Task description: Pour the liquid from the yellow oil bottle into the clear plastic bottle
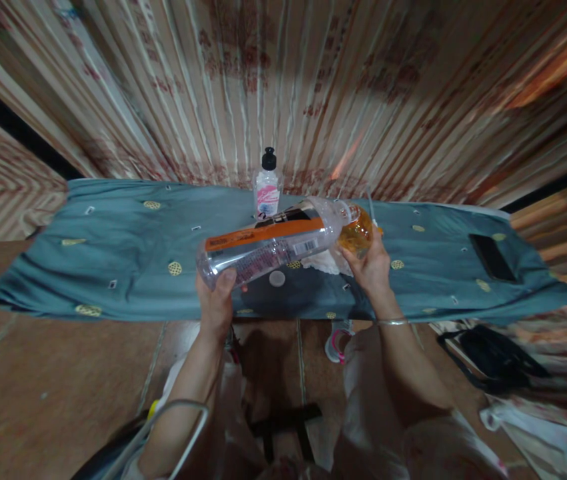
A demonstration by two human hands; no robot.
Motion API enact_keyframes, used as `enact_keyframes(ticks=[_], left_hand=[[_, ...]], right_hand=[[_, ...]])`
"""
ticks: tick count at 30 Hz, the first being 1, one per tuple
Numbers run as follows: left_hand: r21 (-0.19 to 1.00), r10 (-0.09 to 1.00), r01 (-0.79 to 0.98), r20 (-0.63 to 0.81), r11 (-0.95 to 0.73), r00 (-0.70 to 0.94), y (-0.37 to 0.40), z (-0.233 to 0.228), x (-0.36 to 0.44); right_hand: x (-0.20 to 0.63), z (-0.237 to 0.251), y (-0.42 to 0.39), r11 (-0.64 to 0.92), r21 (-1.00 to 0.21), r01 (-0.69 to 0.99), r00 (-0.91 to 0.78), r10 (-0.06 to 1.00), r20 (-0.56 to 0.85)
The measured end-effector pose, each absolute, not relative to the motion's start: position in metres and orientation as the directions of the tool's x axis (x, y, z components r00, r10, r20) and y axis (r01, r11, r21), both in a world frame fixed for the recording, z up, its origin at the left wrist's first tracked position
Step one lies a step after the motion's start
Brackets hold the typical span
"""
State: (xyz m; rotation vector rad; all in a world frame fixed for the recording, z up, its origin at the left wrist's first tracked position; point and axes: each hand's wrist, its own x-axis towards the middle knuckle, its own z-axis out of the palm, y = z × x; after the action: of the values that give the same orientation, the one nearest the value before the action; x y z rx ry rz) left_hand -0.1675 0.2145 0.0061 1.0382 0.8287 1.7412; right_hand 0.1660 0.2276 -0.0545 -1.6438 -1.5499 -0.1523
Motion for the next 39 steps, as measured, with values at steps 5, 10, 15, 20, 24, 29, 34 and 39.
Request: enact_keyframes(ticks=[5,10,15,20,24,29,34,39], left_hand=[[0.861,0.932,-0.368,0.281,-0.350,-0.229,0.2147,0.0049,-0.1677],[0.865,0.936,-0.373,0.264,-0.336,-0.232,0.2140,0.0052,-0.1680],[0.875,0.936,-0.348,0.270,-0.337,-0.227,0.2141,0.0047,-0.1679],[0.873,0.932,-0.342,0.282,-0.348,-0.229,0.2160,0.0027,-0.1683],[0.876,0.936,-0.350,0.259,-0.333,-0.240,0.2153,0.0026,-0.1681],[0.879,0.937,-0.347,0.256,-0.328,-0.238,0.2143,0.0026,-0.1679],[0.882,0.934,-0.328,0.275,-0.339,-0.226,0.2155,-0.0001,-0.1689],[0.882,0.936,-0.332,0.267,-0.333,-0.231,0.2151,-0.0001,-0.1691]], right_hand=[[0.1671,-0.0555,0.2278,0.140,-0.475,0.869,0.216,0.757,0.617],[0.1670,-0.0551,0.2279,0.105,-0.483,0.869,0.236,0.772,0.591],[0.1647,-0.0522,0.2272,0.084,-0.502,0.861,0.256,0.781,0.570],[0.1654,-0.0528,0.2276,0.089,-0.487,0.869,0.247,0.775,0.582],[0.1661,-0.0541,0.2278,0.120,-0.468,0.875,0.224,0.758,0.612],[0.1648,-0.0525,0.2271,0.098,-0.463,0.881,0.229,0.767,0.599],[0.1643,-0.0520,0.2265,0.107,-0.467,0.878,0.229,0.763,0.604],[0.1643,-0.0520,0.2268,0.110,-0.479,0.871,0.237,0.761,0.604]])
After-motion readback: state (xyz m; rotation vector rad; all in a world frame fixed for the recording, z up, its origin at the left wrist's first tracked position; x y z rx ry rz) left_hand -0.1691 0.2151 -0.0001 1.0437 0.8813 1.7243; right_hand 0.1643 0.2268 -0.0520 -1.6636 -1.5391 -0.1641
